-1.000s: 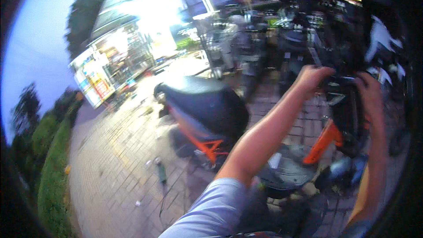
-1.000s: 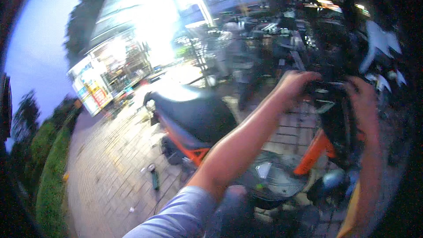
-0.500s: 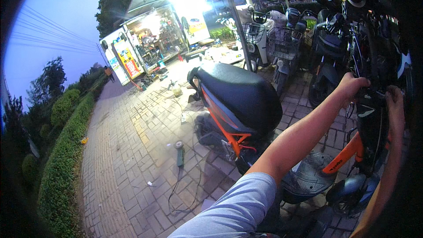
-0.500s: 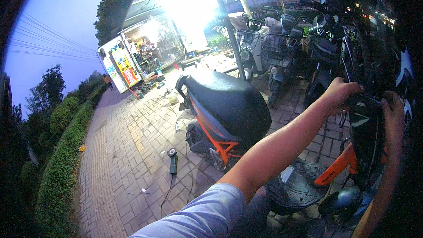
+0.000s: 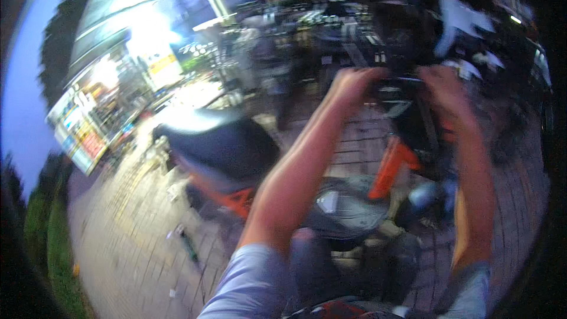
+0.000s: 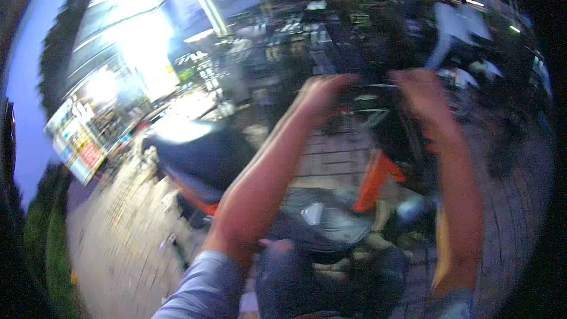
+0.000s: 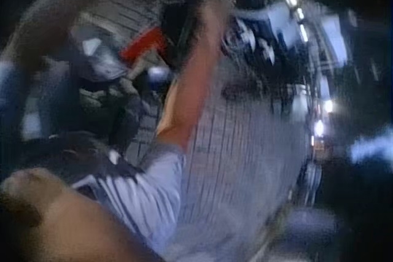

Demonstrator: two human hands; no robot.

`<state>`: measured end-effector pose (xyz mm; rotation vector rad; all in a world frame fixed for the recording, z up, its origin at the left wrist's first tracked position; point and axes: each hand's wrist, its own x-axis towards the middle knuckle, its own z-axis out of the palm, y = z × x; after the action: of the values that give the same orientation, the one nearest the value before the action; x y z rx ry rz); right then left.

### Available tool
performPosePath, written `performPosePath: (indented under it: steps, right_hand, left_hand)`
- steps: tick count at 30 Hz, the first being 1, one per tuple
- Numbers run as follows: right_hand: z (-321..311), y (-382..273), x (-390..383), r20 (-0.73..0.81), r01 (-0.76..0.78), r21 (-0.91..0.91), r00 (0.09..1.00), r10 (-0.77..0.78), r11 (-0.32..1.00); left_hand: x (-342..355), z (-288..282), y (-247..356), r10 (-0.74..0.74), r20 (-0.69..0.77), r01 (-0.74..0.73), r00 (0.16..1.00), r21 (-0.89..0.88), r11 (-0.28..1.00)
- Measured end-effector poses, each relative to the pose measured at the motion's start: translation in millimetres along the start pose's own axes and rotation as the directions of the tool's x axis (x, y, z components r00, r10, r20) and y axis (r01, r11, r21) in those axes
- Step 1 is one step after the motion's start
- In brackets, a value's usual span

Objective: The person uses an angle grinder to cut a metal part on the scooter, creating sparks. They then retrieve a screwdriver and proceed to tighten screws on the scooter's handlebar assembly.

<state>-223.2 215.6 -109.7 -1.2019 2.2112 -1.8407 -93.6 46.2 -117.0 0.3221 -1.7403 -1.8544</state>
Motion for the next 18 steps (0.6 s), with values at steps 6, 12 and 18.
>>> performPosePath:
  steps: [6,12,18]
  right_hand:
    - [3,5,8,-0.027,0.267,0.013,0.963,-0.267,0.964]
    - [-6,-6,11,0.22,-0.147,0.438,0.974,0.052,0.887]
    - [-9,4,8,0.189,0.212,0.21,0.949,-0.252,0.955]
  left_hand:
    - [-3,0,10,-0.063,-0.065,0.067,0.996,0.063,0.996]
    - [3,6,12,-0.072,-0.084,0.08,0.994,0.099,0.992]
    - [2,3,11,-0.08,-0.087,0.091,0.993,0.126,0.988]
